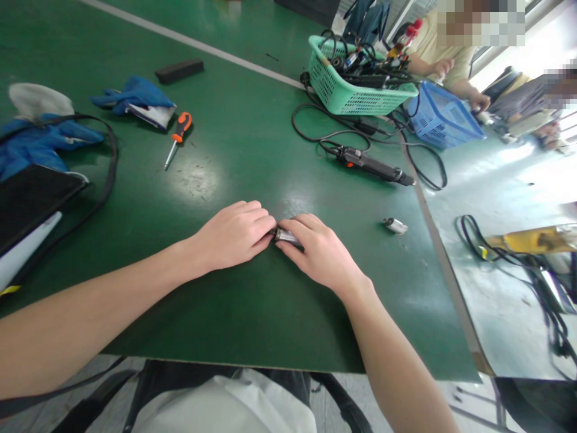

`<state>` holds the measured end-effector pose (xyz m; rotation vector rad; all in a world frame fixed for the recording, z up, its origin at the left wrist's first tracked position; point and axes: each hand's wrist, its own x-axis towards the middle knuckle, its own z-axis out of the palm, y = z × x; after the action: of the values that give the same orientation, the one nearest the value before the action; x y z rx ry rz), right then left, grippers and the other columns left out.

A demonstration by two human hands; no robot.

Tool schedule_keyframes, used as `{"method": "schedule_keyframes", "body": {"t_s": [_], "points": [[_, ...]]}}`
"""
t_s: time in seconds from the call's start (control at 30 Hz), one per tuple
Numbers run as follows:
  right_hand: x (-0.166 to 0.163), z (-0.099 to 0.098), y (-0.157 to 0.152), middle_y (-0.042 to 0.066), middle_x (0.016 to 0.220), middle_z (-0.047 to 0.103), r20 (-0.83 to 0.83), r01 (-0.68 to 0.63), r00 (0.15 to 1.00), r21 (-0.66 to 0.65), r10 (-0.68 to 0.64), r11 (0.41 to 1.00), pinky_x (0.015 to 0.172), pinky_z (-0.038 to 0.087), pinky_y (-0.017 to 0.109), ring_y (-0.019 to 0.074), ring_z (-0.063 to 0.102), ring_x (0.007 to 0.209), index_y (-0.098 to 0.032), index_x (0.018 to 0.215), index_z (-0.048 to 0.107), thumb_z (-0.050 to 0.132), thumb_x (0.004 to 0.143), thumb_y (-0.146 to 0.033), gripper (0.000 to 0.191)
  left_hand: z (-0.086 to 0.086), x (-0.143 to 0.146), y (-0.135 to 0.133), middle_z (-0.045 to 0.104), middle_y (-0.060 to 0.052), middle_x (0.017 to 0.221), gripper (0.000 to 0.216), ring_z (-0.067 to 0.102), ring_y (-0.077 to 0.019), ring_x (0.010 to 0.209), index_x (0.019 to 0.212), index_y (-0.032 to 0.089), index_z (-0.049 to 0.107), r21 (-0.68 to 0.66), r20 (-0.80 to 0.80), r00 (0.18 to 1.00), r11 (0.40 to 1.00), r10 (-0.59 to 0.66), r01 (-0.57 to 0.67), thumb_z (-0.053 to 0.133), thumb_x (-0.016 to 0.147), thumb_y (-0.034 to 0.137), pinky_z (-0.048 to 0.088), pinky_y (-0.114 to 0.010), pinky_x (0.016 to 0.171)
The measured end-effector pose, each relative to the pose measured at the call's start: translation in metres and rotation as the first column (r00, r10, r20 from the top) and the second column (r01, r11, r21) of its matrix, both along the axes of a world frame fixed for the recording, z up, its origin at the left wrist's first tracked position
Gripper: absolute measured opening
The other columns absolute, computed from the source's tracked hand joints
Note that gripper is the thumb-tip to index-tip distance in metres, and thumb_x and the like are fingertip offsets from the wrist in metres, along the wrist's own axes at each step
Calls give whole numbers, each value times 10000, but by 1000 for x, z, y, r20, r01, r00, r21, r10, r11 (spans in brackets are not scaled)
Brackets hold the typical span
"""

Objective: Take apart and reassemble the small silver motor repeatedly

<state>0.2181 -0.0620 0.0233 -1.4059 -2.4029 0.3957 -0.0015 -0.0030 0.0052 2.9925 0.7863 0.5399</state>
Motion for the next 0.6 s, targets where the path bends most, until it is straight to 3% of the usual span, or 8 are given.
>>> {"method": "schedule_keyframes", "body": {"t_s": [0.6], "points": [[1,1,0,100,1119,692,-2,7,1000,6,-7,1000,941,527,405,269,633,1058,-206,1227,652,595,1027,-288,223,0,0,0,651,-59,824,228,582,-209,813,898,152,671,-18,-1,1000,1000,16,-16,505,1021,249,461,-339,754]]}}
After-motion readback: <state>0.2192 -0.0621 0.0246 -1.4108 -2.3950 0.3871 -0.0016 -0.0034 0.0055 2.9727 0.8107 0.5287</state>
